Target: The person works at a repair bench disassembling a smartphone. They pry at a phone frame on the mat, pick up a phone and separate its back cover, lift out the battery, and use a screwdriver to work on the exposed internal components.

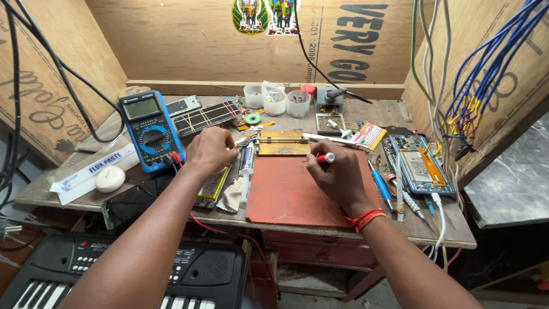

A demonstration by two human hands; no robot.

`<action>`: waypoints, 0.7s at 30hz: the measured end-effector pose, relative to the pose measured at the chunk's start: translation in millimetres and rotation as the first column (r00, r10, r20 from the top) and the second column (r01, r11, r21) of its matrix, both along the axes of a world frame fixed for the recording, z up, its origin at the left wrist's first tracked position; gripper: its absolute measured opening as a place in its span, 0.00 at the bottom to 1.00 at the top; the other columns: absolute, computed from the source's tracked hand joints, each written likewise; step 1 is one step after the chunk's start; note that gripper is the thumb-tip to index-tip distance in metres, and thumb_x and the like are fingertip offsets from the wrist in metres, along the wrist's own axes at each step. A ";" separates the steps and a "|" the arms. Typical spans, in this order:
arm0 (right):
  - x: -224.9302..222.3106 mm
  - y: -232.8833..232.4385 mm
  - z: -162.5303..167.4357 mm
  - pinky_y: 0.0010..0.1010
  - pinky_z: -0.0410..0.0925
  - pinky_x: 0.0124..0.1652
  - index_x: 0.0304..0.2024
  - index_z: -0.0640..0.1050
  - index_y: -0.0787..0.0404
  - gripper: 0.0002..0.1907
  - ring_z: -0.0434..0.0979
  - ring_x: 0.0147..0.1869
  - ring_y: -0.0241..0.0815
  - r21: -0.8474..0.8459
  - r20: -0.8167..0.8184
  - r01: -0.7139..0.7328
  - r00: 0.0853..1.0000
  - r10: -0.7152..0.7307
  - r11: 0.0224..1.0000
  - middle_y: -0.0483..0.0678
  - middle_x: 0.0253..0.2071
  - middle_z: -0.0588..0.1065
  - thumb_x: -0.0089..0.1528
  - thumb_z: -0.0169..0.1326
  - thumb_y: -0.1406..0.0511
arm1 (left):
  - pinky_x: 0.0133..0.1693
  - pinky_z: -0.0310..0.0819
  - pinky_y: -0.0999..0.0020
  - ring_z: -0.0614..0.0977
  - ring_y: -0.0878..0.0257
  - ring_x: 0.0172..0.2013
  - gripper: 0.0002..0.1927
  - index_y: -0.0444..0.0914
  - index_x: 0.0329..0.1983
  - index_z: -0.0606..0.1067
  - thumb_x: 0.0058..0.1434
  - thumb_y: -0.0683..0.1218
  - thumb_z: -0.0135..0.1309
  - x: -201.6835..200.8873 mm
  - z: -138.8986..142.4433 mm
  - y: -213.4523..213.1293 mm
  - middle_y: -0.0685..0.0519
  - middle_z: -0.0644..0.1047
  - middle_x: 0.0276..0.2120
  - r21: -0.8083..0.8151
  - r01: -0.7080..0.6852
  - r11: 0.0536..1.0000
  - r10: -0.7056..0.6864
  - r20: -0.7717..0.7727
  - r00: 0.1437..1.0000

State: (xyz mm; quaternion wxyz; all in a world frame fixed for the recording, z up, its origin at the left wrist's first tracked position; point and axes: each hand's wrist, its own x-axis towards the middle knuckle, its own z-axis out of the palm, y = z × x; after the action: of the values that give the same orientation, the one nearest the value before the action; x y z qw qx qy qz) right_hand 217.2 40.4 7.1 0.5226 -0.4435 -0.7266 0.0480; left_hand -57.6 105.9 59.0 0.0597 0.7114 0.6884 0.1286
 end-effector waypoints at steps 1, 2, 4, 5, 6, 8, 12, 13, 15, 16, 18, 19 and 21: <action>-0.3 -0.1 0.1 0.34 0.72 0.30 0.33 0.76 0.63 0.06 0.82 0.28 0.43 -0.012 -0.005 -0.002 1.000 0.002 1.000 0.50 0.25 0.78 0.61 0.58 0.66 | 0.51 0.78 0.56 0.84 0.54 0.48 0.11 0.45 0.40 0.84 0.56 0.52 0.65 -0.5 0.0 0.4 0.52 0.82 0.47 -0.001 -0.003 1.000 0.003 -0.004 1.000; -0.6 0.0 0.2 0.35 0.72 0.30 0.33 0.76 0.63 0.06 0.82 0.28 0.44 -0.008 0.001 0.001 1.000 -0.001 1.000 0.51 0.25 0.78 0.61 0.58 0.66 | 0.51 0.78 0.55 0.84 0.53 0.48 0.11 0.45 0.39 0.84 0.55 0.52 0.65 -1.4 -0.1 0.8 0.51 0.82 0.46 0.008 0.005 1.000 -0.005 -0.007 1.000; -0.8 -0.1 0.3 0.35 0.71 0.30 0.33 0.76 0.63 0.06 0.81 0.27 0.44 0.000 0.013 0.010 1.000 -0.010 1.000 0.51 0.25 0.78 0.61 0.59 0.66 | 0.51 0.78 0.55 0.84 0.52 0.47 0.12 0.45 0.39 0.84 0.53 0.52 0.65 -3.2 -0.5 2.1 0.50 0.83 0.45 0.028 0.023 0.999 -0.023 -0.012 1.000; -1.2 -0.1 0.3 0.35 0.72 0.30 0.33 0.76 0.63 0.06 0.82 0.28 0.44 0.002 0.008 0.001 1.000 -0.001 1.000 0.51 0.25 0.78 0.61 0.58 0.66 | 0.51 0.78 0.55 0.84 0.52 0.47 0.12 0.45 0.39 0.84 0.53 0.52 0.66 -4.2 -0.9 2.7 0.50 0.83 0.44 0.033 0.021 0.999 -0.020 -0.012 1.000; -1.7 0.2 0.4 0.34 0.72 0.30 0.33 0.76 0.63 0.06 0.82 0.28 0.44 0.004 0.003 -0.007 1.000 0.007 1.000 0.50 0.25 0.79 0.61 0.58 0.66 | 0.50 0.78 0.55 0.84 0.52 0.46 0.12 0.45 0.39 0.84 0.52 0.52 0.66 -5.1 -1.2 3.5 0.49 0.83 0.43 0.039 0.018 0.999 -0.017 -0.012 1.000; -2.0 -0.3 0.5 0.33 0.73 0.30 0.33 0.76 0.62 0.05 0.83 0.28 0.43 -0.007 -0.010 -0.019 1.000 0.019 1.000 0.49 0.25 0.79 0.61 0.57 0.66 | 0.50 0.78 0.56 0.84 0.52 0.45 0.12 0.44 0.38 0.84 0.51 0.51 0.66 -5.9 -2.3 5.1 0.48 0.83 0.42 0.054 0.021 0.998 -0.020 -0.018 1.000; -3.3 -1.0 1.8 0.31 0.74 0.30 0.33 0.76 0.62 0.06 0.83 0.28 0.41 -0.034 -0.032 -0.033 0.999 0.032 0.999 0.48 0.26 0.80 0.61 0.57 0.66 | 0.48 0.79 0.57 0.85 0.54 0.44 0.12 0.44 0.37 0.83 0.51 0.51 0.66 -8.3 -5.4 6.4 0.48 0.84 0.38 0.100 0.041 0.994 -0.038 -0.036 0.999; -3.3 -1.2 2.2 0.31 0.74 0.30 0.33 0.76 0.63 0.06 0.84 0.28 0.40 -0.034 -0.033 -0.035 0.999 0.034 0.999 0.48 0.26 0.80 0.61 0.57 0.66 | 0.48 0.79 0.57 0.85 0.54 0.43 0.12 0.44 0.37 0.83 0.51 0.50 0.66 -8.3 -6.1 6.8 0.49 0.84 0.37 0.112 0.046 0.993 -0.042 -0.037 0.998; -2.7 -1.5 3.0 0.31 0.74 0.31 0.33 0.76 0.62 0.05 0.83 0.28 0.41 -0.009 -0.007 -0.016 1.000 0.016 1.000 0.48 0.25 0.80 0.62 0.57 0.66 | 0.47 0.80 0.58 0.86 0.55 0.41 0.11 0.44 0.36 0.84 0.52 0.51 0.65 -7.8 -7.5 7.7 0.50 0.84 0.36 0.120 0.053 0.991 -0.047 -0.056 0.997; -2.9 -1.7 3.3 0.32 0.74 0.31 0.33 0.76 0.62 0.05 0.83 0.28 0.41 0.003 0.005 -0.007 1.000 0.007 1.000 0.49 0.25 0.80 0.62 0.57 0.66 | 0.46 0.80 0.58 0.86 0.56 0.41 0.10 0.44 0.36 0.84 0.52 0.51 0.65 -7.9 -7.7 7.8 0.50 0.84 0.35 0.124 0.057 0.991 -0.049 -0.065 0.997; -2.9 -1.5 3.9 0.32 0.74 0.31 0.33 0.77 0.62 0.05 0.83 0.29 0.41 0.013 0.008 -0.017 1.000 0.017 1.000 0.49 0.25 0.80 0.61 0.57 0.66 | 0.45 0.81 0.59 0.86 0.56 0.39 0.09 0.45 0.35 0.84 0.53 0.50 0.65 -7.7 -7.3 8.5 0.50 0.84 0.34 0.141 0.053 0.989 -0.045 -0.056 0.997; -2.9 -1.7 3.7 0.32 0.74 0.31 0.33 0.77 0.62 0.05 0.83 0.29 0.41 0.017 0.010 -0.022 1.000 0.022 1.000 0.49 0.25 0.80 0.61 0.57 0.66 | 0.45 0.81 0.59 0.86 0.56 0.39 0.09 0.45 0.35 0.85 0.53 0.50 0.65 -7.4 -7.1 8.5 0.51 0.85 0.34 0.149 0.051 0.987 -0.044 -0.052 0.998; -3.7 -1.7 3.8 0.32 0.74 0.31 0.33 0.77 0.63 0.05 0.83 0.28 0.41 -0.013 -0.002 -0.017 1.000 0.017 1.000 0.49 0.25 0.80 0.61 0.57 0.67 | 0.44 0.81 0.59 0.86 0.56 0.38 0.08 0.45 0.35 0.85 0.52 0.50 0.66 -8.4 -5.0 8.5 0.51 0.85 0.34 0.161 0.053 0.986 -0.046 -0.048 0.998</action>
State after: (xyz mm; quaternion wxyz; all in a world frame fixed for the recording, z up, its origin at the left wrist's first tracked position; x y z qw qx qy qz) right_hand 213.5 38.7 10.9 0.5200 -0.4407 -0.7294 0.0575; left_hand -66.1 114.3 54.0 -0.0105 0.7335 0.6588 0.1668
